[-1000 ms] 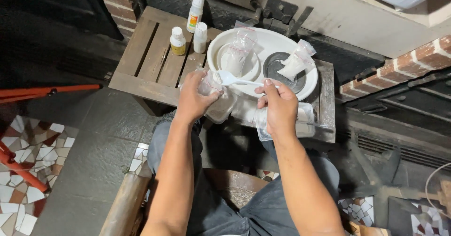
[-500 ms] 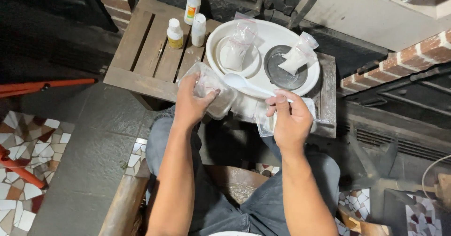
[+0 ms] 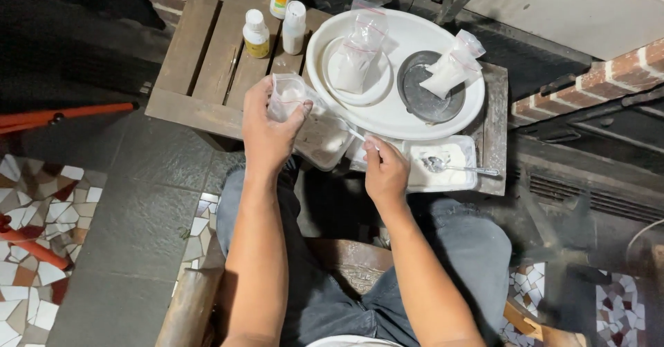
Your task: Portioning white powder from a container into a small plastic cup using a spoon.
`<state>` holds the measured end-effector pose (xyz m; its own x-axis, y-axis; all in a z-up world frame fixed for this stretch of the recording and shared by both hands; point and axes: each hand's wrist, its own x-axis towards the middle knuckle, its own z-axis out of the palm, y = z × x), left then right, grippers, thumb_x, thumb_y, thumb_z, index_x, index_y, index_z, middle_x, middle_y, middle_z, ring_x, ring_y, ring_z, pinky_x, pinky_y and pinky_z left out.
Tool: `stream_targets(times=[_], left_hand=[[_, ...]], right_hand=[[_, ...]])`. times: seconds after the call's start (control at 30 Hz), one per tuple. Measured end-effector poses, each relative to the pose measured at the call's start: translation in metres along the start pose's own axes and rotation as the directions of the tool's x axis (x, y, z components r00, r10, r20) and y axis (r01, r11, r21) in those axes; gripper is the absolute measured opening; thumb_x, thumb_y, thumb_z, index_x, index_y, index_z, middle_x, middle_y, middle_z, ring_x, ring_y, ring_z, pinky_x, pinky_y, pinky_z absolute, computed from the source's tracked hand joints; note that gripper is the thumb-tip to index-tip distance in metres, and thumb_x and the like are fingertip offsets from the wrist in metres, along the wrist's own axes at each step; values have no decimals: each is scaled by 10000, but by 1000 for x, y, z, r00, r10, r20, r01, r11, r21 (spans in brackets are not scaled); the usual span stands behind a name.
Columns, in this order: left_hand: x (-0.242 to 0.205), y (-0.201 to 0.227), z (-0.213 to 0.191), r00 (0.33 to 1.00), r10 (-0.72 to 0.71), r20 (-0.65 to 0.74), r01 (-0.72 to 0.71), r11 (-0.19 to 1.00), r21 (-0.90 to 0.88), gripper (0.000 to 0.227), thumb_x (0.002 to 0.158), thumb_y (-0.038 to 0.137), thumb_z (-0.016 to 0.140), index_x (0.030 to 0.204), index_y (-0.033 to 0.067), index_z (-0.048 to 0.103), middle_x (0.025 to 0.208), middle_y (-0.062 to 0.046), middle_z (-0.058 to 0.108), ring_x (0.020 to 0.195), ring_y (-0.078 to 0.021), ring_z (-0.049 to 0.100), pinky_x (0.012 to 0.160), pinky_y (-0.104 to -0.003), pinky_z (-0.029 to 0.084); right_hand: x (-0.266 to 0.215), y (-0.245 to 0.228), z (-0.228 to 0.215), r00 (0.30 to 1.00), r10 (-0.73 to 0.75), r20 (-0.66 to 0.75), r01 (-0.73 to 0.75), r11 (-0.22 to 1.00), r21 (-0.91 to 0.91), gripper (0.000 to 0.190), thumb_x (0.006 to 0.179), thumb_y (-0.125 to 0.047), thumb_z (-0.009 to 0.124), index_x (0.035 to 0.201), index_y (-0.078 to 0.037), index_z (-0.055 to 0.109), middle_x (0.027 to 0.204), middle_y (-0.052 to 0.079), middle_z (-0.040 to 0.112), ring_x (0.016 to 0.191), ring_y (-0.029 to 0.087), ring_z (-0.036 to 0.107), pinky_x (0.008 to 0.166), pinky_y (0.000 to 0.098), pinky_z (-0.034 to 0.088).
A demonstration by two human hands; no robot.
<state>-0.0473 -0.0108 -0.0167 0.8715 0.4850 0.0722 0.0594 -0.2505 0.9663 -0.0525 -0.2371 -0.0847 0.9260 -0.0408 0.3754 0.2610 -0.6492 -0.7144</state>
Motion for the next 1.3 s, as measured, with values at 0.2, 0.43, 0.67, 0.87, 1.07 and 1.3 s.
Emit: stream_targets(times=[0.2, 0.43, 0.67, 0.87, 1.07, 1.3], left_hand=[[0, 1, 5, 999, -12, 29, 13, 998, -53, 666, 813, 321, 886, 1347, 62, 583, 1284, -138, 591, 1222, -325, 610, 1068, -487, 466], [0, -5, 7, 999, -7, 44, 8, 999, -38, 680, 807, 326, 890, 1353, 63, 582, 1305, -139, 586, 1214, -326, 615, 1069, -493, 467], [0, -10, 8, 1000, 9, 25, -8, 999, -48, 701, 782, 301, 901, 1346, 33, 583, 1293, -161, 582, 1220, -343, 604, 1076, -506, 448], [-2, -2, 4, 998, 4, 57, -2, 1000, -27, 691, 778, 271, 893, 1344, 13, 592, 1309, -172, 577, 1242, -351, 595, 1081, -507, 448], [-3, 0, 9, 992, 41, 118, -42, 999, 7, 673, 769, 230, 882, 1326, -18, 595, 1319, -186, 563, 1273, -383, 579, 1078, -533, 454], [-7, -3, 14, 965, 163, 206, -165, 986, -6, 683, 726, 197, 892, 1309, -15, 608, 1317, -208, 550, 1297, -430, 557, 1079, -541, 470]], right_hand=[[7, -4, 2, 887, 452, 93, -458, 887, 57, 213, 1044, -233, 590, 1112, -136, 767, 674, 12, 727, 658, 127, 615, 630, 294, 517], [8, -14, 2, 861, 503, 77, -509, 856, 95, 206, 1043, -226, 592, 1042, -121, 769, 639, 8, 720, 611, 105, 571, 575, 265, 472], [11, -27, -7, 767, 624, 149, -636, 710, 302, 242, 1041, -164, 570, 1153, 12, 692, 751, 83, 743, 647, 109, 590, 648, 221, 480], [14, -41, -28, 765, 628, 144, -602, 616, 507, 261, 1042, -113, 559, 1208, 79, 621, 809, 154, 699, 604, 149, 619, 623, 243, 490], [33, -54, -49, 849, 524, 64, -430, 616, 660, 202, 1048, -86, 553, 1149, 56, 655, 787, 176, 676, 574, 195, 653, 630, 264, 524], [39, -83, -52, 996, 9, 87, -20, 991, 133, 101, 995, -113, 697, 1017, -135, 793, 671, 29, 742, 564, 157, 664, 627, 259, 522]])
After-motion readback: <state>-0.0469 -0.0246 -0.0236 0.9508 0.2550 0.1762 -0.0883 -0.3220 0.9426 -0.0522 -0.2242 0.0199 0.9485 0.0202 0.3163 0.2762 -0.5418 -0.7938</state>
